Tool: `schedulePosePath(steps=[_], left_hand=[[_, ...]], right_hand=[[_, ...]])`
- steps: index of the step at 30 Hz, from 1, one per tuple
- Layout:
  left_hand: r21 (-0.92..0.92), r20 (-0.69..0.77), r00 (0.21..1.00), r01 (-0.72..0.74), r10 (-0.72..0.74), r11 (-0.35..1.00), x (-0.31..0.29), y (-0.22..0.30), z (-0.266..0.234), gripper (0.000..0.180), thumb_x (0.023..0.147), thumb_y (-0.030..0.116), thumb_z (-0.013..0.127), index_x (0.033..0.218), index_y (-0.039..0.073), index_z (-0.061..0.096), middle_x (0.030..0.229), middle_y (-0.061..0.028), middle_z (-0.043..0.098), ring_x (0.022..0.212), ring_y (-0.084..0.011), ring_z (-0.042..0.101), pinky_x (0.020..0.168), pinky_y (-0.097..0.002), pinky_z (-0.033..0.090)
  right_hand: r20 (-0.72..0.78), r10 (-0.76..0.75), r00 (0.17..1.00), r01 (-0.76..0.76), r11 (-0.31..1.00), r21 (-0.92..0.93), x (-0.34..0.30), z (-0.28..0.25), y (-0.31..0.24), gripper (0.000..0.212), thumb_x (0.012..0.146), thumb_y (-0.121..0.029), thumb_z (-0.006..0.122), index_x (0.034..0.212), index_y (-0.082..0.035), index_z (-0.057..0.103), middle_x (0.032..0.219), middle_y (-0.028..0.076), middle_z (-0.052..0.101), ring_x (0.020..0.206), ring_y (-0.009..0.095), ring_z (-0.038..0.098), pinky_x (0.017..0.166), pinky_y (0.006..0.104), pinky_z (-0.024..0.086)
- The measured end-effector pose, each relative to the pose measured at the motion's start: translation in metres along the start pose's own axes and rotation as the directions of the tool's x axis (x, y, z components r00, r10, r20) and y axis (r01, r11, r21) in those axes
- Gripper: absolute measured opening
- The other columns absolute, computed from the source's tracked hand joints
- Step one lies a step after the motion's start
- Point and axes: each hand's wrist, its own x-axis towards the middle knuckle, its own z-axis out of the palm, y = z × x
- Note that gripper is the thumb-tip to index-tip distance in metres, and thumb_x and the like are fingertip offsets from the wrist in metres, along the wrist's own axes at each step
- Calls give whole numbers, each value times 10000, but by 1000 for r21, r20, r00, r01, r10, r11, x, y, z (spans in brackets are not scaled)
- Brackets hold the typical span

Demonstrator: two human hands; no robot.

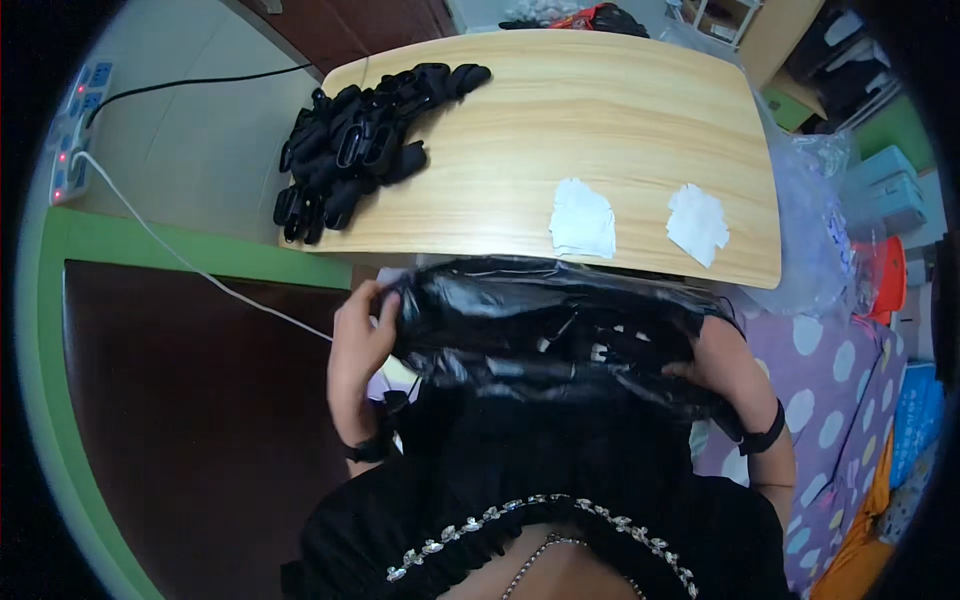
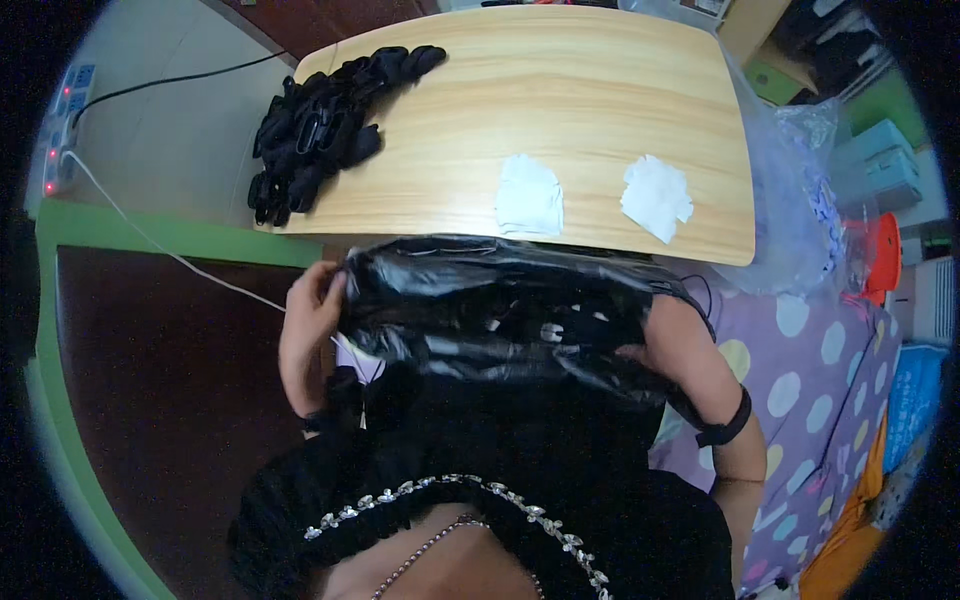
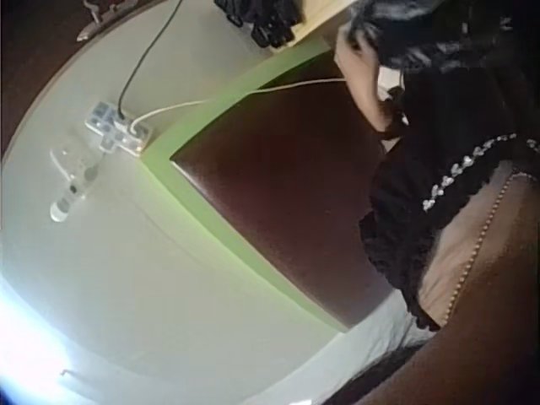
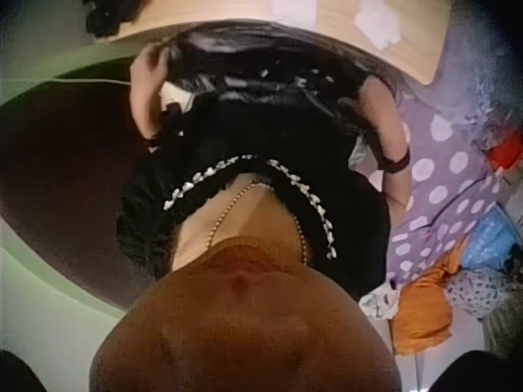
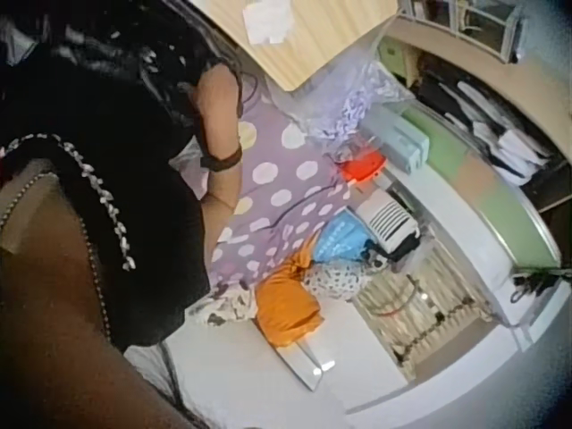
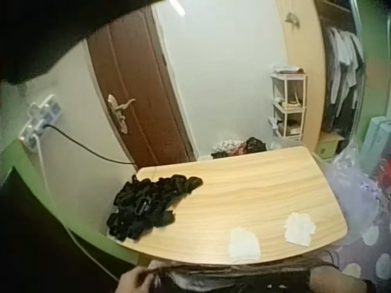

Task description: Wiping and inspecting black earbud cases with white wipes.

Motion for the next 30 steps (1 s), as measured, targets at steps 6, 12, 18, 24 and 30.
schedulePosePath(steps=[6, 12, 18, 24, 30], left_hand=[[388, -314, 897, -178, 311, 905, 102, 68, -22, 334, 821, 343, 661, 984, 53, 627, 869, -125, 627, 765, -279, 609, 643, -340, 484], [772, -304, 917, 79, 257, 631, 175, 43, 28, 473, 801, 531, 618, 977, 93, 628, 783, -127, 661, 681, -342, 643, 600, -403, 496], [445, -394, 903, 27, 169, 895, 147, 42, -12, 531, 867, 549, 547, 1069, 60, 584, 825, -154, 638, 757, -349, 613, 679, -426, 478], [43, -750, 651, -131, 119, 990, 161, -75, -47, 600, 921, 522, 469, 1156, -30, 453, 1030, -244, 570, 958, -378, 561, 805, -426, 437], [136, -747, 663, 84, 47, 987, 184, -106, -1, 549, 931, 483, 439, 1107, -36, 477, 1045, -282, 569, 969, -439, 521, 879, -469, 368]], right_hand=[[-135, -261, 956, 290, 914, 285, 9, -50, -8, 357, 703, -181, 766, 1005, -37, 641, 894, 108, 640, 783, 244, 611, 691, 312, 484], [-649, 6, 760, 68, 994, 89, 59, -59, 56, 203, 765, -160, 721, 898, -19, 658, 873, 69, 613, 716, 172, 564, 649, 273, 456], [-537, -209, 817, 253, 968, 8, 74, -81, 37, 358, 769, -252, 729, 1052, -58, 628, 1025, 81, 601, 867, 194, 569, 726, 291, 465], [-112, -513, 851, 493, 854, -165, 157, -161, -61, 710, 705, -405, 769, 1290, -110, 494, 1207, 136, 548, 1098, 279, 527, 921, 364, 437], [-305, -565, 767, 440, 808, -391, 357, -127, -165, 1111, 463, -532, 853, 1399, -186, 363, 1382, 205, 374, 1268, 417, 349, 1048, 474, 327]])
